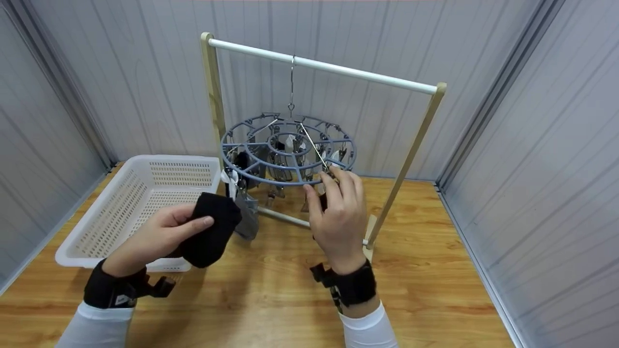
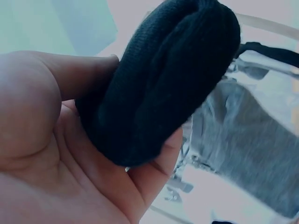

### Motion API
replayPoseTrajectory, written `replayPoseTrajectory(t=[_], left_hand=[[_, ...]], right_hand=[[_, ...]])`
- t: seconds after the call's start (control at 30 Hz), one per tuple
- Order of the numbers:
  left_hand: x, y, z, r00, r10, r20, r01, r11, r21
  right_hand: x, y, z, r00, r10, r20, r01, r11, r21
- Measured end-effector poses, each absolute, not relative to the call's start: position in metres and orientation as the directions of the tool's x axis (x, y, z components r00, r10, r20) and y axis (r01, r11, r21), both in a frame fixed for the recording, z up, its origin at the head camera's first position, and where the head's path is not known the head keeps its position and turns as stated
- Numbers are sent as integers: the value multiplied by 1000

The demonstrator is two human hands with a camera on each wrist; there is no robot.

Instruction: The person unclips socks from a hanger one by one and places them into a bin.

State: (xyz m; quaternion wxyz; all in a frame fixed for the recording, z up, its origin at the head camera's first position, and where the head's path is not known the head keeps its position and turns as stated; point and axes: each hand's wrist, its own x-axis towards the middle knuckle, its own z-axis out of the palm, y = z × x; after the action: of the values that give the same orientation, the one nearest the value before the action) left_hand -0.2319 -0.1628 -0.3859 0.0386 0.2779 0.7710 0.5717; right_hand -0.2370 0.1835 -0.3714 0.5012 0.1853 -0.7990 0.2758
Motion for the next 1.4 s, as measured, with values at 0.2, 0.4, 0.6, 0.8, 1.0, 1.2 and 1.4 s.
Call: replayPoseTrajectory(t=[0.2, 0.4, 0.6, 0.8, 1.0, 1.2, 1.4], left_hand=[[-238, -181, -384, -908, 334, 253, 340, 231, 912], [-260, -205, -381, -963, 193, 188, 258, 460, 849], [-284, -227, -393, -963, 242, 119, 244, 591, 769], [-296, -233, -404, -957, 287, -46, 156, 642, 750], [-300, -230, -409, -936, 311, -163, 83, 648, 757], [-299, -228, -413, -896, 341, -284, -33, 587, 809], [-301, -235, -408, -901, 279, -331, -31, 721, 692]], right_hand=[[-237, 185, -370, -427, -24, 904, -570, 783, -249], [-237, 186, -371, -432, -31, 902, -566, 788, -244], [-237, 188, -371, -449, -38, 893, -559, 791, -248], [-235, 189, -372, -470, -58, 881, -550, 800, -241], [-236, 189, -372, -471, -61, 880, -554, 796, -241], [-235, 188, -371, -461, -70, 884, -568, 789, -234], [-236, 187, -371, -464, -76, 882, -566, 792, -230]])
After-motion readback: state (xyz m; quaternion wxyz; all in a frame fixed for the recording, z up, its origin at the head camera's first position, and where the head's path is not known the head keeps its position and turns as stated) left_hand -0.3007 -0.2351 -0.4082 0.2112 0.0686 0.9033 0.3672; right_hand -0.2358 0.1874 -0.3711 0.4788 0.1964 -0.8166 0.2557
